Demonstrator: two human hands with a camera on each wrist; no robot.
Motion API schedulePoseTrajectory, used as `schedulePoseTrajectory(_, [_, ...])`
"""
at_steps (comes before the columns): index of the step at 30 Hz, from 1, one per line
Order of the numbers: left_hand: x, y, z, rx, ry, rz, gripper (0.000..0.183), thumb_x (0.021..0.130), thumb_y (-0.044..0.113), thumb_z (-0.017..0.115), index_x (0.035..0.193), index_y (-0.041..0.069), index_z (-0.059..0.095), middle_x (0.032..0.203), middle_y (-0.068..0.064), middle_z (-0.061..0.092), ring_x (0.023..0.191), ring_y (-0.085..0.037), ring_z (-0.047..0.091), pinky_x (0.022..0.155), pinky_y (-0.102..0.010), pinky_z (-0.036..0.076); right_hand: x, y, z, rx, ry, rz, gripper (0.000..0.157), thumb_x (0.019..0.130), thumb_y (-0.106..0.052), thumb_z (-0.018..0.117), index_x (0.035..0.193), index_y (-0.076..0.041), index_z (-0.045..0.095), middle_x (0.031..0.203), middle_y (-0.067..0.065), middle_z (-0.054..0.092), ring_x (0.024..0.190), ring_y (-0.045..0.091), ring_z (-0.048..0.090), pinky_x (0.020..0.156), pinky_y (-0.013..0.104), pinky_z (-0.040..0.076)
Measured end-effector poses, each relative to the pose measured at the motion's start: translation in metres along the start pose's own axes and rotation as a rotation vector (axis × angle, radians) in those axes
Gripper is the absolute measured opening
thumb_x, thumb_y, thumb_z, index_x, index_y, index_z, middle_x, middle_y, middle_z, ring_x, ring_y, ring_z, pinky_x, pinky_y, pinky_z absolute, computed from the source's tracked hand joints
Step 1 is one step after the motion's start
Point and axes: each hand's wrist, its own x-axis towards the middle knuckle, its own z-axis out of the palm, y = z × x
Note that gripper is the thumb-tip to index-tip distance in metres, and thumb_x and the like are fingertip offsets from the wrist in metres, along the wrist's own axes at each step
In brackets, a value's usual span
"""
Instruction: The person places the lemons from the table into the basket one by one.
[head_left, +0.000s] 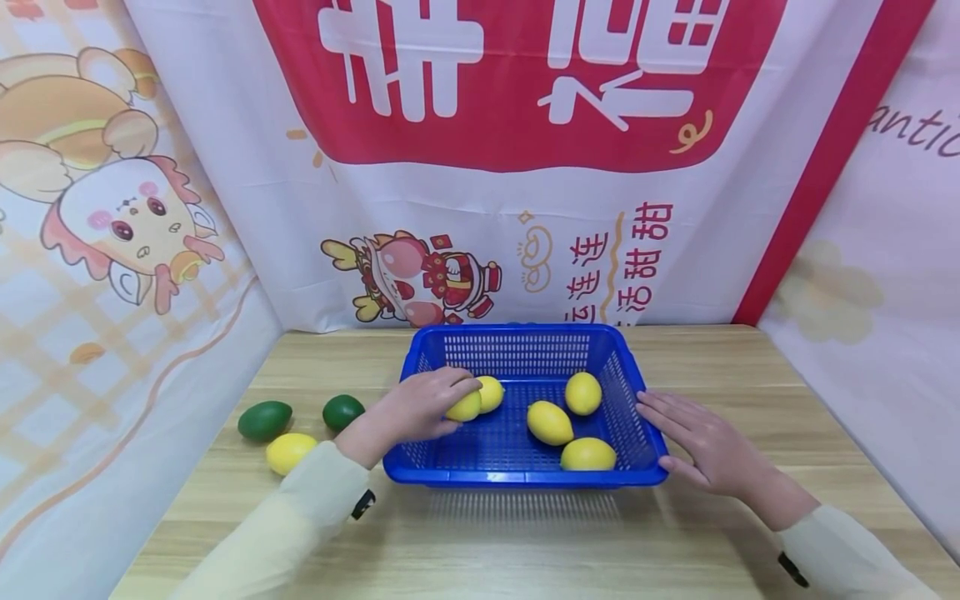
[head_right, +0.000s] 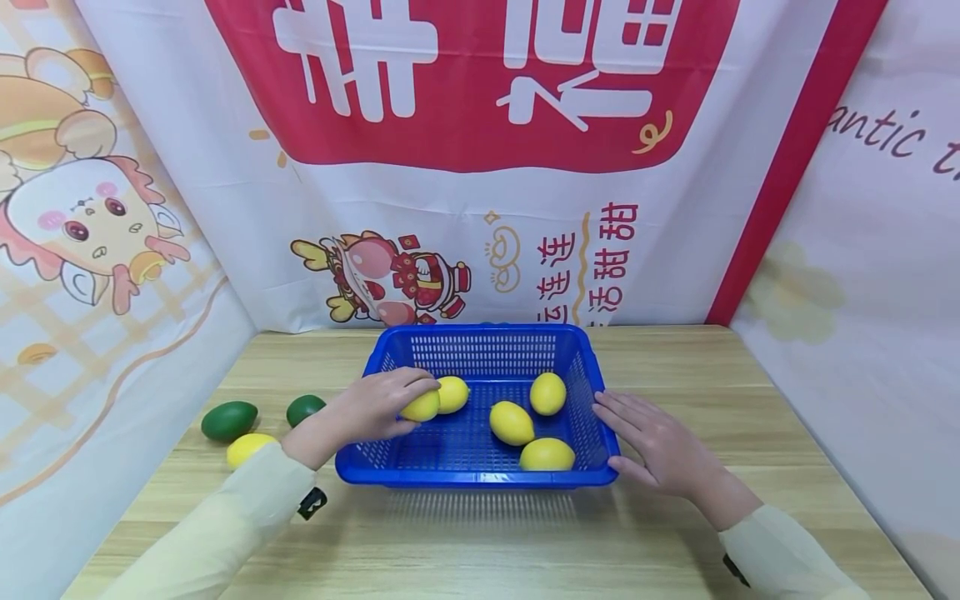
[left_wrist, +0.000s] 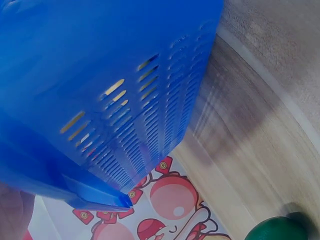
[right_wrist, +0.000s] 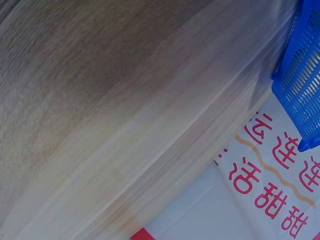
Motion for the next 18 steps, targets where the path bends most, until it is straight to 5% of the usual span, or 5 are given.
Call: schedulePoseTrajectory(18, [-0.0015, 0.0005, 0.0003, -0.019, -0.051, -0.024, 0.057, 0.083, 0.032, 0.078, 0.131, 0.010, 0.056, 0.122, -0.005, 0.061, 0.112, -0.020, 0.058, 0.098, -0.036, 0.048, 0.0016, -0.0018, -0.0039, 0.006, -0.050, 0.034, 0.064, 0.099, -0.050, 0.044, 0.137, 0.001, 0.053, 0.142, 0.016, 0.049, 0.132, 0.029, 0.044, 0.116, 0.024, 0.015])
